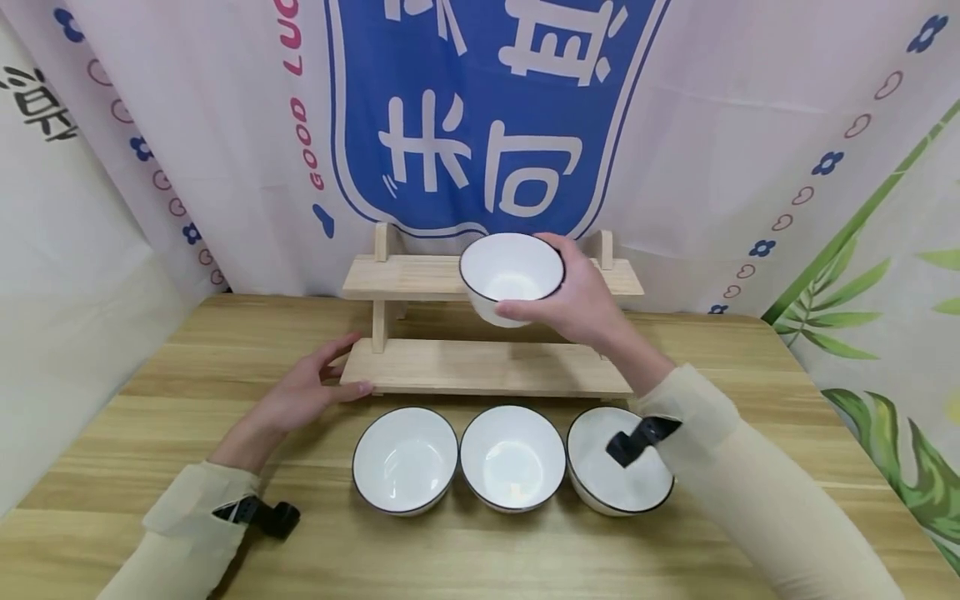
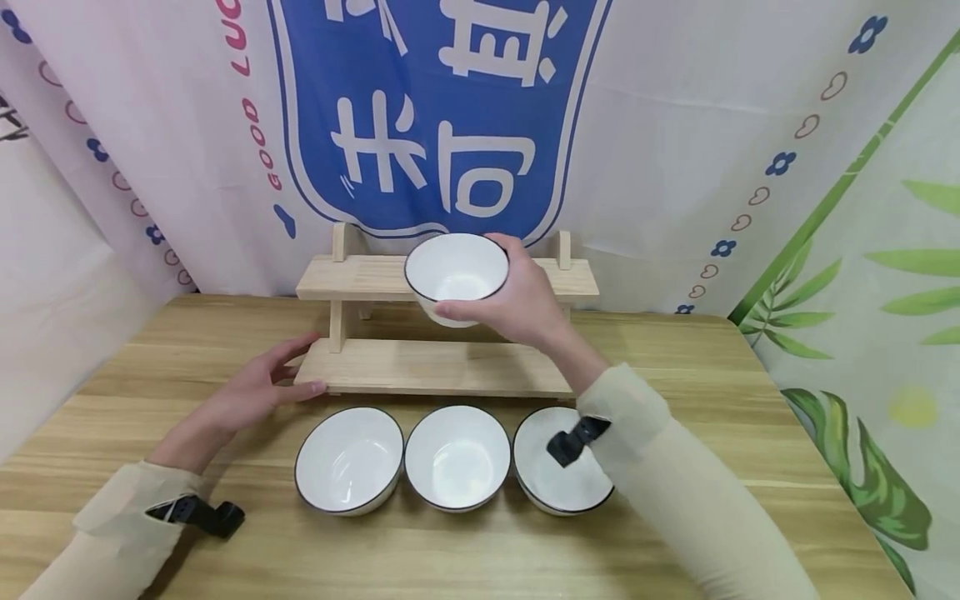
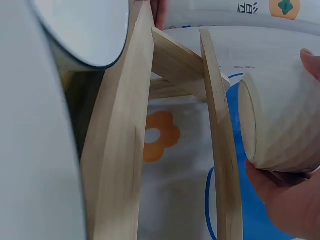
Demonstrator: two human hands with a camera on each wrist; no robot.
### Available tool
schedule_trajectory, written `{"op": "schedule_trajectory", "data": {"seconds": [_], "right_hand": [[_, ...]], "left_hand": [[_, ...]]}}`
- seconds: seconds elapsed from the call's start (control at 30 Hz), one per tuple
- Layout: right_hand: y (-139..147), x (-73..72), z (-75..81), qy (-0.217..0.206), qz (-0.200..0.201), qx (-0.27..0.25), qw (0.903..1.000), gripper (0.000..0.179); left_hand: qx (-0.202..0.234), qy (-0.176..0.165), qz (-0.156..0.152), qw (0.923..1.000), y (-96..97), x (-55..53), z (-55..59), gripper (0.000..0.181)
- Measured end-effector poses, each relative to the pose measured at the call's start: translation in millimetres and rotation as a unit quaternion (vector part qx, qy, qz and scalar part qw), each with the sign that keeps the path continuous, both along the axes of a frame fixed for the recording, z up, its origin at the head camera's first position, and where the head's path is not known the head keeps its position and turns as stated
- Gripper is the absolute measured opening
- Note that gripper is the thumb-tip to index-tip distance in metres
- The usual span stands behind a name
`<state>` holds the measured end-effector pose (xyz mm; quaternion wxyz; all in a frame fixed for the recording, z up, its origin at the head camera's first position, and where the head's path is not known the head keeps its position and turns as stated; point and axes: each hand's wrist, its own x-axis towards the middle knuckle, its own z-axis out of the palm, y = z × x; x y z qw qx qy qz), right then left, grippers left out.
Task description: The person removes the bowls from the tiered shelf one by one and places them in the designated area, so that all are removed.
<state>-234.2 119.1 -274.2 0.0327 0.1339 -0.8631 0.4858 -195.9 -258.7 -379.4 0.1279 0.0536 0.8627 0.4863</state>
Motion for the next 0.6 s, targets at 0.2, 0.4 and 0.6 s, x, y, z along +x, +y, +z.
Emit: {"op": "schedule_trajectory", "data": {"seconds": [0.2, 0.4, 0.6], "right_hand": [[36, 22.7, -3.1, 0.006, 0.006, 0.001, 1.0, 0.107], [70, 46.2, -11.0, 0.019, 0.011, -0.006, 0.9997, 0.105], [101, 67.8, -20.9, 0.028, -0.004, 0.001, 0.9996, 0.105]], "left_hand": [[-0.013, -0.002, 0.001, 0.9999, -0.8, -0.3, 0.9, 0.101], [-0.013, -0.004, 0.0, 0.9999, -1.2, -1.5, 0.0, 0.101], [-0.013, -0.006, 0.002, 0.9999, -1.1, -1.1, 0.4, 0.101]]}}
